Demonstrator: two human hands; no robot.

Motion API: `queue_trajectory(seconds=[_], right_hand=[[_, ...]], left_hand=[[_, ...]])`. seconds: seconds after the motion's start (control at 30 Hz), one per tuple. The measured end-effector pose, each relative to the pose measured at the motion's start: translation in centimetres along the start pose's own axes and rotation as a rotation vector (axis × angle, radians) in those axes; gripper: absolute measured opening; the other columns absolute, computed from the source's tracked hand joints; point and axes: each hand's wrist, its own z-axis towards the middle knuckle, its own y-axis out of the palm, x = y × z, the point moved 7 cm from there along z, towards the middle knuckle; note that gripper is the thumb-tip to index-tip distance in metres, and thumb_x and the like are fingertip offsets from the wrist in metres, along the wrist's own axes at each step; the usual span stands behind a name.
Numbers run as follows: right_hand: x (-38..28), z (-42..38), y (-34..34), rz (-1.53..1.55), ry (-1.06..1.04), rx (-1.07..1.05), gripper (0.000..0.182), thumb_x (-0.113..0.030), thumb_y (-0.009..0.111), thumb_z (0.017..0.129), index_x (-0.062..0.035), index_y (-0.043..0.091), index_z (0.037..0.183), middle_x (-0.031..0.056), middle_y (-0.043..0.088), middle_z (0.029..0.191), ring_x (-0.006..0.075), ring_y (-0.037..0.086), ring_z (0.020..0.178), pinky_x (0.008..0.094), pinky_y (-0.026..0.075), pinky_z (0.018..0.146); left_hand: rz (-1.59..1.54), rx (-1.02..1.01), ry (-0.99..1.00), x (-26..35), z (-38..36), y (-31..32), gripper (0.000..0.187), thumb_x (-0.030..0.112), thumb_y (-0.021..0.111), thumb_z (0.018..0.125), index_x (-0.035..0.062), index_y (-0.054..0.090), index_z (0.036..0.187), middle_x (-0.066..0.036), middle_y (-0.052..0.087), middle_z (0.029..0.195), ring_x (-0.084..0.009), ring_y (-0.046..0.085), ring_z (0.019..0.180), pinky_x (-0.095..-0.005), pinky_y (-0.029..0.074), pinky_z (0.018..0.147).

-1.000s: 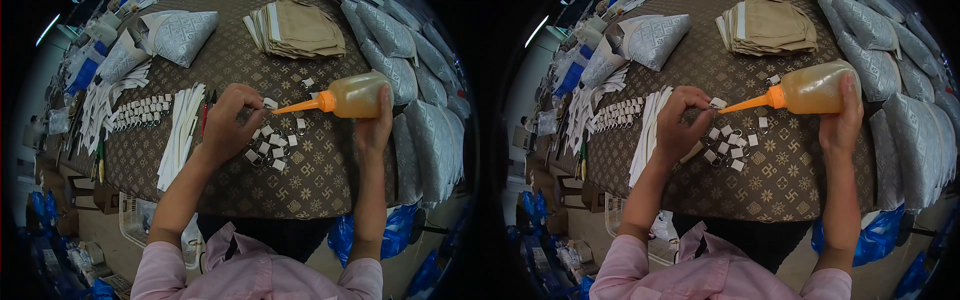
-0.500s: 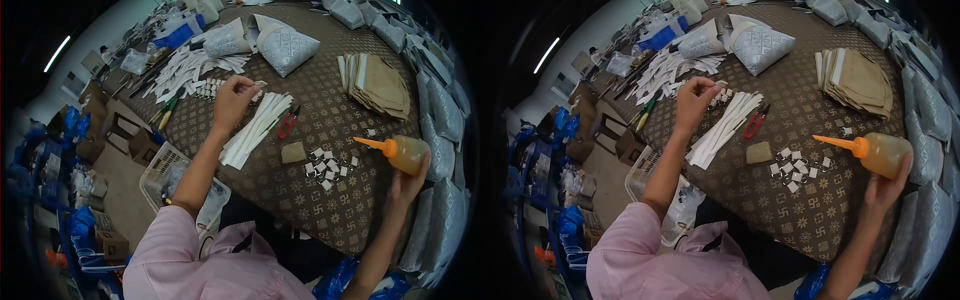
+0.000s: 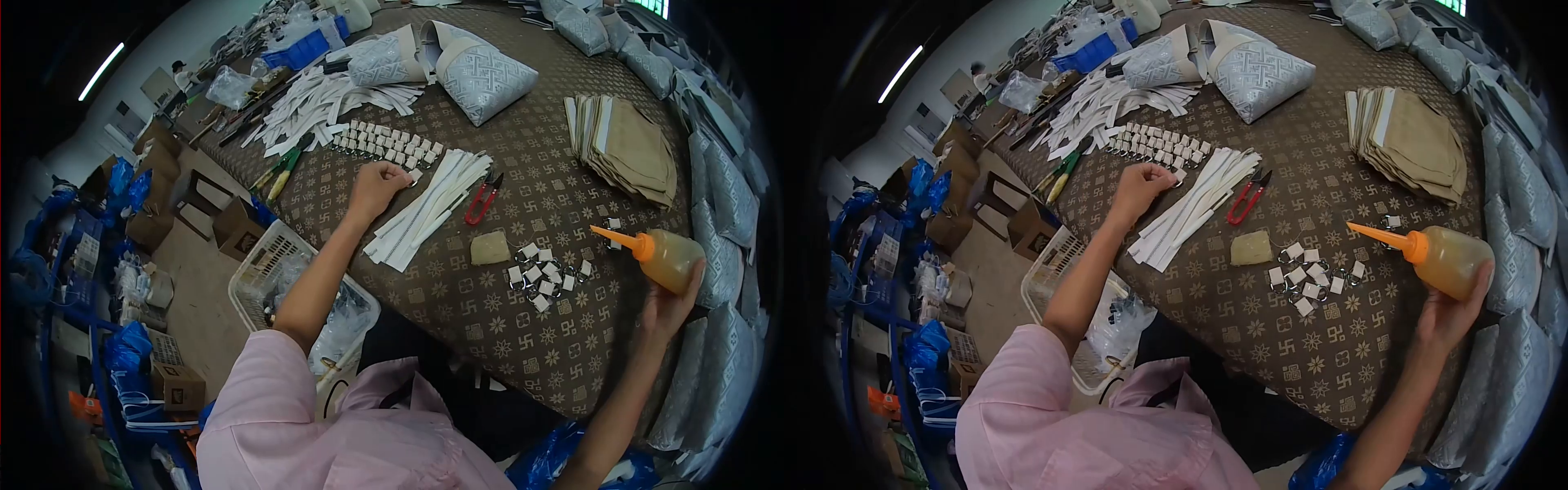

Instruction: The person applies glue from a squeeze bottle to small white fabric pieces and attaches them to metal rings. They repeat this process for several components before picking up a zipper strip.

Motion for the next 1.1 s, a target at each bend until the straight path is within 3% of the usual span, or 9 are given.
queue_trajectory(seconds=[0.13,0.2,0.33,0.4,0.5,0.83,0.93,1.0,1.1], right_hand=[[0.0,0.4,-0.4,-0.002,-0.017,-0.004,0.044,-0.035,0.053,0.088,-0.0044,0.046,0.117,0.0113,0.055,0.110,0.0238,0.059,0.096,0.0383,0.056,0.067],[-0.1,0.4,-0.4,-0.003,-0.016,-0.017,0.044,-0.035,0.053,0.088,-0.0044,0.046,0.118,0.0112,0.055,0.111,0.0236,0.059,0.096,0.0380,0.056,0.067],[0.0,0.4,-0.5,0.019,-0.001,-0.021,0.044,-0.035,0.052,0.088,-0.0045,0.046,0.119,0.0106,0.055,0.112,0.0228,0.058,0.098,0.0375,0.055,0.071],[0.0,0.4,-0.6,0.022,0.000,-0.018,0.043,-0.035,0.052,0.088,-0.0046,0.047,0.119,0.0104,0.054,0.113,0.0225,0.058,0.099,0.0374,0.054,0.073],[0.0,0.4,-0.5,0.018,-0.003,-0.028,0.043,-0.035,0.052,0.089,-0.0050,0.047,0.119,0.0100,0.055,0.113,0.0219,0.057,0.100,0.0370,0.053,0.076],[0.2,0.5,-0.8,-0.003,0.010,-0.013,0.040,-0.034,0.053,0.088,-0.0062,0.048,0.117,0.0090,0.055,0.110,0.0217,0.058,0.098,0.0362,0.052,0.077],[0.6,0.6,-0.8,0.038,0.001,-0.027,0.040,-0.034,0.054,0.088,-0.0060,0.049,0.115,0.0088,0.056,0.109,0.0213,0.058,0.098,0.0359,0.052,0.076],[0.6,0.4,-0.7,0.072,0.028,-0.030,0.037,-0.032,0.056,0.087,-0.0069,0.051,0.113,0.0081,0.057,0.109,0.0207,0.058,0.097,0.0390,0.050,0.081],[0.3,0.0,-0.3,0.011,0.006,-0.002,0.036,-0.033,0.057,0.086,-0.0076,0.052,0.111,0.0058,0.059,0.103,0.0186,0.060,0.091,0.0345,0.052,0.072]], left_hand=[[0.156,0.051,0.018,0.4,1.1,2.0,0.011,0.010,0.066,0.074,-0.0006,0.063,0.072,0.000,0.057,0.061,-0.0062,0.048,0.053,-0.0225,0.038,0.050],[0.359,0.154,0.104,0.9,1.2,2.1,0.012,0.011,0.066,0.073,-0.0010,0.063,0.073,-0.005,0.058,0.061,-0.0118,0.051,0.052,-0.0263,0.041,0.052],[0.365,0.199,0.169,1.2,0.3,1.9,0.014,0.012,0.066,0.074,-0.0011,0.062,0.076,-0.010,0.059,0.064,-0.0179,0.054,0.056,-0.0302,0.043,0.055],[0.386,0.201,0.341,1.9,-0.4,2.1,0.014,0.013,0.065,0.075,0.0000,0.063,0.078,-0.012,0.060,0.071,-0.0221,0.057,0.063,-0.0323,0.045,0.059],[0.454,0.151,0.328,2.0,-0.7,2.4,0.012,0.015,0.062,0.077,0.0028,0.063,0.079,-0.015,0.058,0.082,-0.0316,0.058,0.076,-0.0396,0.045,0.067],[0.488,0.128,0.297,2.2,-0.4,2.4,0.012,0.015,0.062,0.078,0.0035,0.063,0.078,-0.015,0.057,0.085,-0.0331,0.057,0.078,-0.0411,0.045,0.068],[0.465,0.134,0.384,2.2,-0.3,2.4,0.013,0.015,0.062,0.078,0.0026,0.064,0.080,-0.016,0.059,0.081,-0.0333,0.057,0.077,-0.0413,0.045,0.067],[0.468,0.159,0.481,3.0,-0.9,2.5,0.012,0.014,0.062,0.077,0.0018,0.064,0.081,-0.016,0.060,0.079,-0.0316,0.058,0.074,-0.0391,0.045,0.066],[0.373,0.082,0.465,7.4,-2.8,3.9,0.010,0.010,0.062,0.079,0.0000,0.063,0.082,-0.013,0.059,0.077,-0.0228,0.057,0.069,-0.0308,0.045,0.063]])
